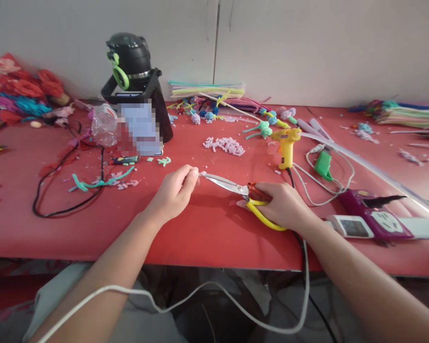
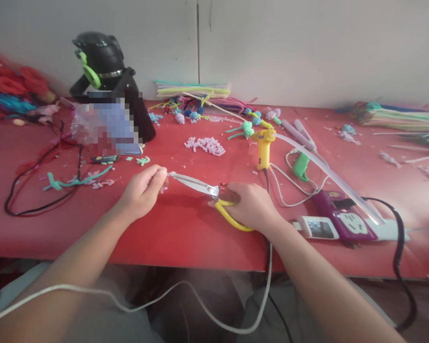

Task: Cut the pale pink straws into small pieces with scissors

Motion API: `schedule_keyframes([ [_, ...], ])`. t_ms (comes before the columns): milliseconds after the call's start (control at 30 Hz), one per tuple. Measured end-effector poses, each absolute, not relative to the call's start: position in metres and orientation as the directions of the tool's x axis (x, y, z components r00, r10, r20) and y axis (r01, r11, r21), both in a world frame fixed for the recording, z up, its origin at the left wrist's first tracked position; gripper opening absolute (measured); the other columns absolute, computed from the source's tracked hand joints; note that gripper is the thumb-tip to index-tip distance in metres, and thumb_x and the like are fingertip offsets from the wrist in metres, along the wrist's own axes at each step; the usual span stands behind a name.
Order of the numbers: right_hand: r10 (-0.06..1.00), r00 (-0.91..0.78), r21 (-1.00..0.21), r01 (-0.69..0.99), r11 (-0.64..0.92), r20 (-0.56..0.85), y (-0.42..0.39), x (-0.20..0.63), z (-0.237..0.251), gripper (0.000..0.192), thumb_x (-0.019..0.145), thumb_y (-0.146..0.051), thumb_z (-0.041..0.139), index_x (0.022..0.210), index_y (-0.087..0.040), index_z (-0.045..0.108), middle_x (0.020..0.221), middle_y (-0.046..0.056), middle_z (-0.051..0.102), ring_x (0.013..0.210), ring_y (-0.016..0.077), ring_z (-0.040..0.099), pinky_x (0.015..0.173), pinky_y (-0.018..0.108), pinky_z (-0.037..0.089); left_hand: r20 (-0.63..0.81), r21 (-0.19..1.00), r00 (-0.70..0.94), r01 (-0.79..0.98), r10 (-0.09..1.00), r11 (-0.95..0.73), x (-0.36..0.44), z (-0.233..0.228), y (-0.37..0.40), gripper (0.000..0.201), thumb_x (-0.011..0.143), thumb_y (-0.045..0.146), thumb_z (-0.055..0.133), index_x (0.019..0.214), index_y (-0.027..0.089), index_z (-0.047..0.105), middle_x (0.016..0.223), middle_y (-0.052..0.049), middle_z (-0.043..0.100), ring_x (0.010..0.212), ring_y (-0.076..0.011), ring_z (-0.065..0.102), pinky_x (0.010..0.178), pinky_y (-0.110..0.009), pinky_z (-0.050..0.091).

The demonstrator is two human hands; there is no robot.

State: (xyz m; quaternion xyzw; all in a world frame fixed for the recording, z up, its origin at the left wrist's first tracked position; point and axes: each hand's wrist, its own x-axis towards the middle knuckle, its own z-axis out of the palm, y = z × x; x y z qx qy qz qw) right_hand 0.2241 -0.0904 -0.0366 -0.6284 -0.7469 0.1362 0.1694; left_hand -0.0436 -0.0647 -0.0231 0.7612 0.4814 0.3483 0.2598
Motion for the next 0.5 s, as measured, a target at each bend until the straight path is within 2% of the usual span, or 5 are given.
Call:
schedule_keyframes([
  [500, 0.987, -0.149, -0.437, 0.885, 0.160, 0.060, -0.0905, 0.2257, -0.0371, 0.065, 0.069, -0.081, 0.061, 0.059, -0.022, 0.036, 0.054, -0.003, 0.042, 0.053, 0.0110, 0.031, 0.052, 0.027, 0.025, 0.278, 0.725, 0.292, 0.561, 0.915, -0.399, -0.0438, -0.0235, -0.0644, 0.038, 0.103, 0.042, 0.035, 0.073, 0.021, 0.044, 0.063, 0.002, 0.047, 0.059, -0.0125, 0.048, 0.060, -0.028, 0.038],
])
